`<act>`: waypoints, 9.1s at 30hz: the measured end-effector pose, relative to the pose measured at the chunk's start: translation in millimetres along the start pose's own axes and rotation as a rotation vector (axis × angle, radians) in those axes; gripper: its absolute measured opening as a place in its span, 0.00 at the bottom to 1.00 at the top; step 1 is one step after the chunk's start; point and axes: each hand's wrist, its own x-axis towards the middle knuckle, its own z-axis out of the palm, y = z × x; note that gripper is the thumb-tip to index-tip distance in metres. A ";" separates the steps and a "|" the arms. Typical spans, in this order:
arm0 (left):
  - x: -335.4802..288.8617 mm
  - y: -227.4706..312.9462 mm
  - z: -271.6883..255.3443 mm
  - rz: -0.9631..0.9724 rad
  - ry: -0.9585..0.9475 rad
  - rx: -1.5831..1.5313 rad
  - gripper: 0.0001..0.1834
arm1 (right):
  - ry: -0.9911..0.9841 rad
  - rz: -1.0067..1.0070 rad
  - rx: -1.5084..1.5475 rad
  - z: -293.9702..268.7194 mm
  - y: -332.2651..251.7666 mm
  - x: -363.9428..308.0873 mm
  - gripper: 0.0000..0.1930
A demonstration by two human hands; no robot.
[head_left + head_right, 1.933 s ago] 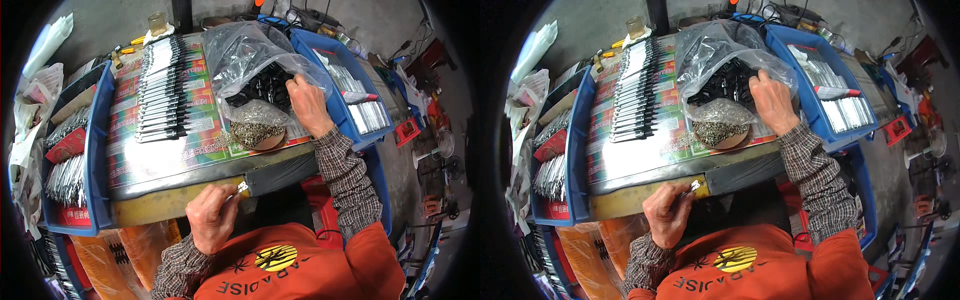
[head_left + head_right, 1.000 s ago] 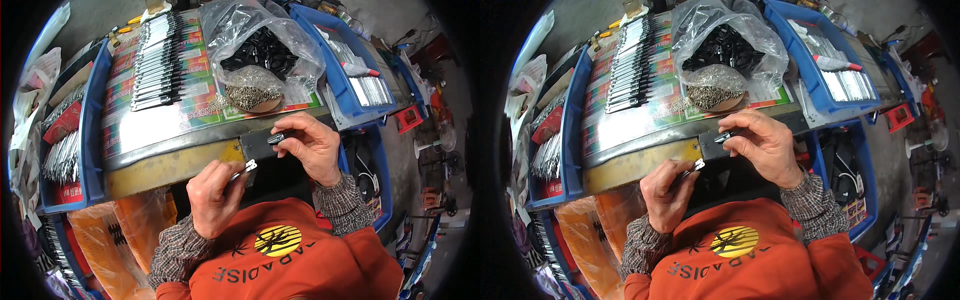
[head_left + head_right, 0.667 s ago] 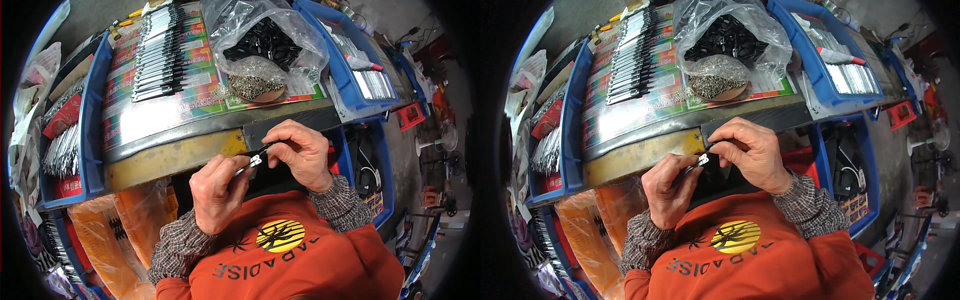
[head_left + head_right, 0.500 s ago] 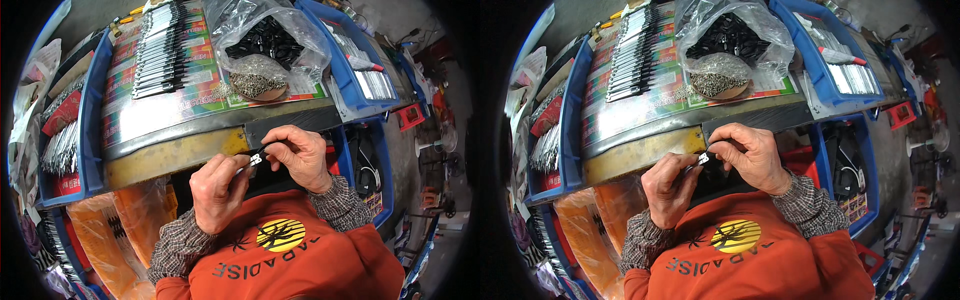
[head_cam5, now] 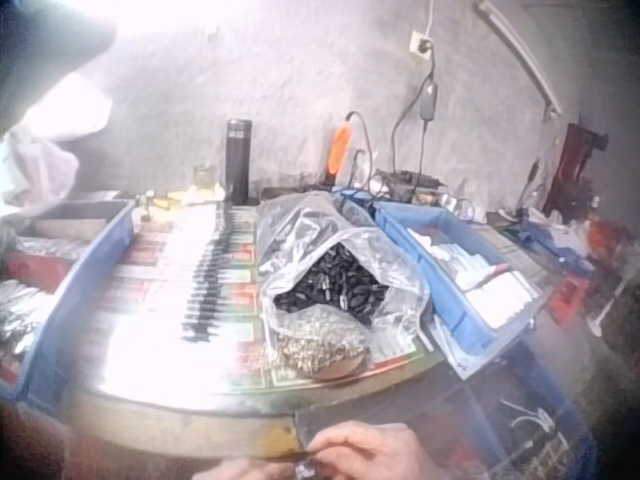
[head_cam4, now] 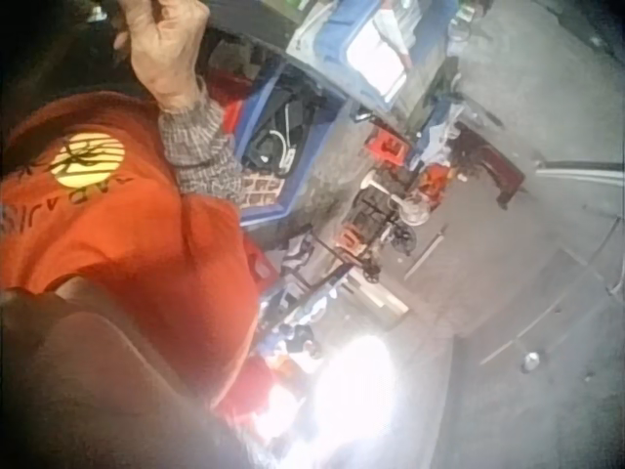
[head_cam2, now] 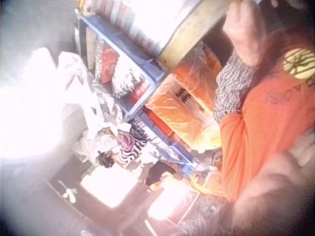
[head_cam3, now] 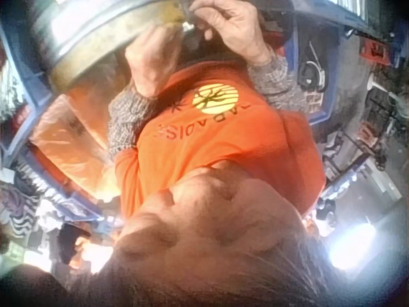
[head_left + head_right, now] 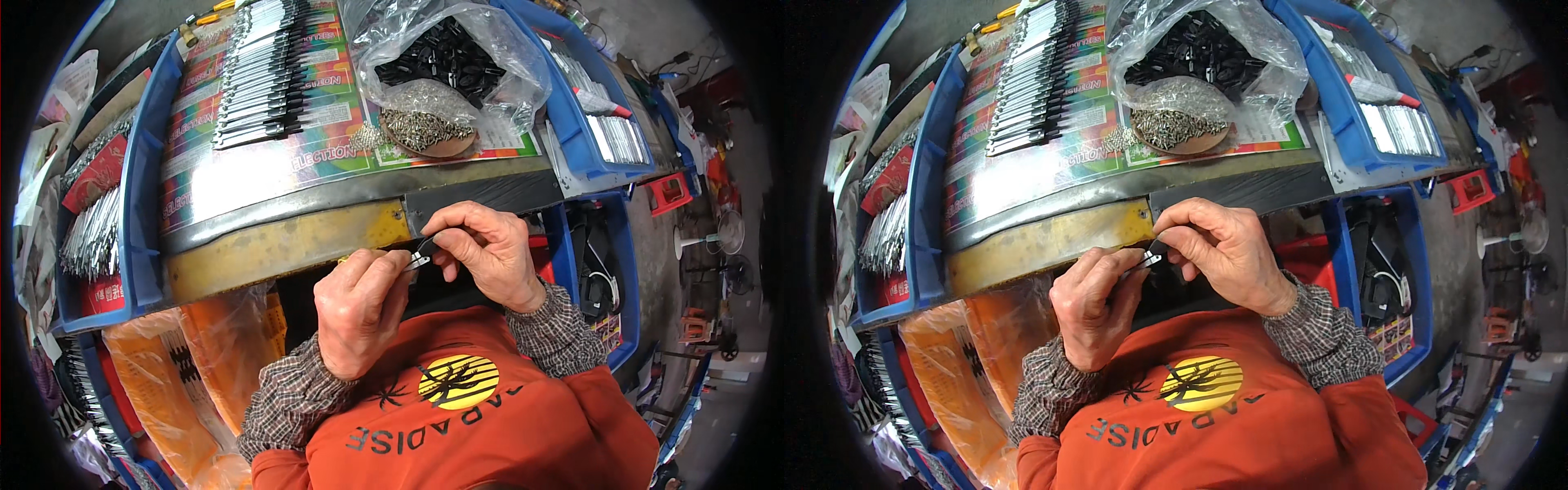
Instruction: The person assembles small plastic and metal components by hand, combining plastic caps, metal springs, small rods, and plastic housings from bins at an industrial workstation.
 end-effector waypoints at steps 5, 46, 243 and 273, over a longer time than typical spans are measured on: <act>-0.9 -1.5 1.0 0.003 -0.018 0.008 0.12 | -0.035 0.040 0.044 1.1 3.9 0.8 0.07; -29.1 -12.2 17.2 -0.031 -0.151 -0.118 0.13 | -0.327 -0.012 -0.074 -17.8 30.9 -20.1 0.09; -3.3 -8.5 1.6 0.217 0.044 0.309 0.14 | -0.127 -0.318 -0.399 3.6 2.9 4.5 0.07; 2.1 -19.4 -4.6 0.071 0.018 0.320 0.15 | 0.242 -0.456 -0.979 -34.2 28.4 67.7 0.12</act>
